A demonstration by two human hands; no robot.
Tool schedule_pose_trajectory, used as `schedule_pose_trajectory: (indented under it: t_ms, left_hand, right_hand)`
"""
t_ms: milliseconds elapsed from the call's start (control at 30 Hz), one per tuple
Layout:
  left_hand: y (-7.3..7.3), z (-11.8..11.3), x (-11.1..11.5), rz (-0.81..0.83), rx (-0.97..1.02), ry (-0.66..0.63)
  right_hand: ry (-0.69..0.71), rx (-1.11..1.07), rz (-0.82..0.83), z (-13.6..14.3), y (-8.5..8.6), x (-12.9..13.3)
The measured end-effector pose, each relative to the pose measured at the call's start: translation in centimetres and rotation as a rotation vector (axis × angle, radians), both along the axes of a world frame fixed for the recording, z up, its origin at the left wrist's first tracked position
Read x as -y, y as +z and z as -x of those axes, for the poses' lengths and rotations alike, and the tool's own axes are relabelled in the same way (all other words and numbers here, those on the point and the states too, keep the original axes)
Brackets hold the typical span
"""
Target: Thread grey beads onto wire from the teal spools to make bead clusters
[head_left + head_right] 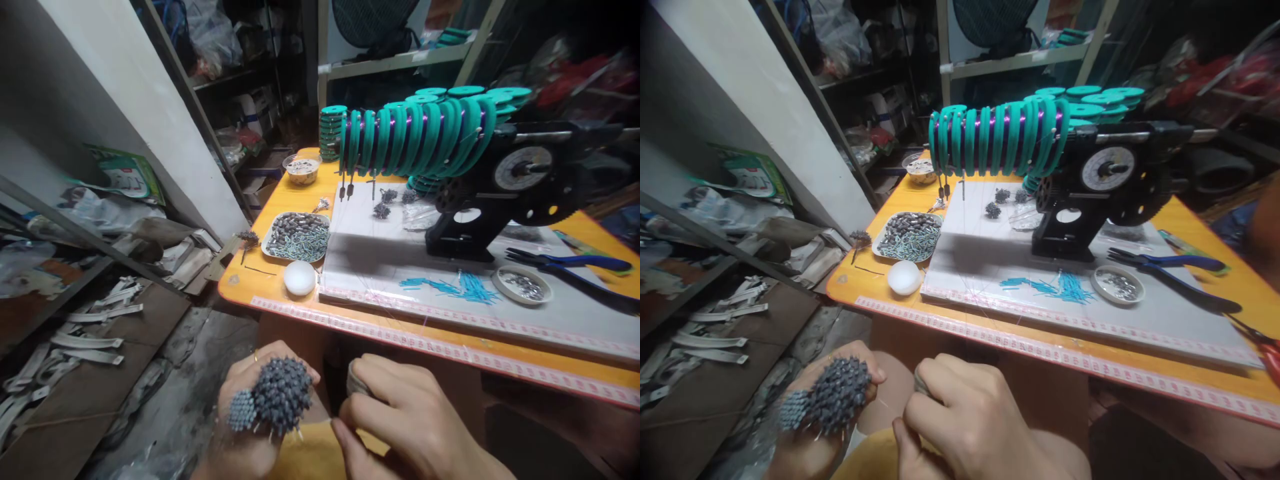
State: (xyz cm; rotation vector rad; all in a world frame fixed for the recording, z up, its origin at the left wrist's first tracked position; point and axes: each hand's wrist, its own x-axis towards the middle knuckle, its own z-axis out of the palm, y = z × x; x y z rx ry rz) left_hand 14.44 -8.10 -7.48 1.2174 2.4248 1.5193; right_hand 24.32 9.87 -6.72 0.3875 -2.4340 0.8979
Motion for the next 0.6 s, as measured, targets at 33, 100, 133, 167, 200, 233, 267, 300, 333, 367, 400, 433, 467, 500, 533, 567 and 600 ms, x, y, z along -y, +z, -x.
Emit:
schedule_pose_trajectory:
  t_ms: [33,100,133,167,200,233,267,300,333,367,400,433,467,500,533,567,600]
  left_hand:
    - [0.0,0.7,0.6,0.030,0.037,0.104]
    - [0.1,2.6,1.5,0.067,0.088,0.372]
    - [0.2,3.8,1.7,0.084,0.086,0.452]
    - [0.4,5.2,1.9,0.114,0.089,0.506]
    - [0.6,6.6,1.8,0.263,0.101,0.568]
    - [0.7,7.9,1.6,0.332,0.099,0.544]
    - [0.9,9.1,1.3,0.389,0.092,0.522]
    - [0.9,10.2,1.0,0.447,0.085,0.494]
    - [0.9,11.0,0.6,0.489,0.074,0.463]
    - [0.9,11.6,0.4,0.523,0.061,0.440]
    - [1.0,12.1,0.2,0.549,0.048,0.422]
    - [1.2,12.4,0.0,0.564,0.031,0.411]
    - [1.5,12.6,-0.1,0.570,0.013,0.409]
    - [1.9,12.8,-0.3,0.569,-0.008,0.415]
    - [2.4,13.1,-0.6,0.562,-0.031,0.426]
    - [3.0,13.5,-1.1,0.552,-0.054,0.433]
    - [3.6,14.0,-1.8,0.542,-0.075,0.431]
  right_hand:
    - [0.001,0.005,0.019,0.0,0.2,-0.3]
    - [-0.002,0.027,0.067,0.1,0.4,-0.8]
    - [-0.004,0.039,0.086,0.2,0.4,-1.0]
    - [-0.012,0.054,0.099,0.3,0.2,-1.1]
    - [-0.020,0.056,0.112,0.4,0.0,-1.2]
    - [-0.026,0.061,0.121,0.6,-0.2,-1.1]
    - [-0.034,0.066,0.129,0.7,-0.5,-1.0]
    - [-0.039,0.061,0.137,0.9,-0.8,-0.9]
    - [-0.049,0.065,0.145,1.0,-1.0,-0.8]
    - [-0.064,0.069,0.152,1.0,-1.2,-0.8]
    - [-0.078,0.077,0.157,1.0,-1.3,-0.7]
    - [-0.088,0.089,0.159,1.0,-1.4,-0.8]
    - [-0.095,0.092,0.154,1.1,-1.5,-0.8]
    - [-0.100,0.094,0.147,1.1,-1.6,-0.9]
    - [-0.100,0.085,0.140,1.1,-1.7,-0.9]
    - [-0.103,0.074,0.131,1.2,-1.7,-0.9]
    - [-0.106,0.060,0.129,1.3,-1.7,-0.9]
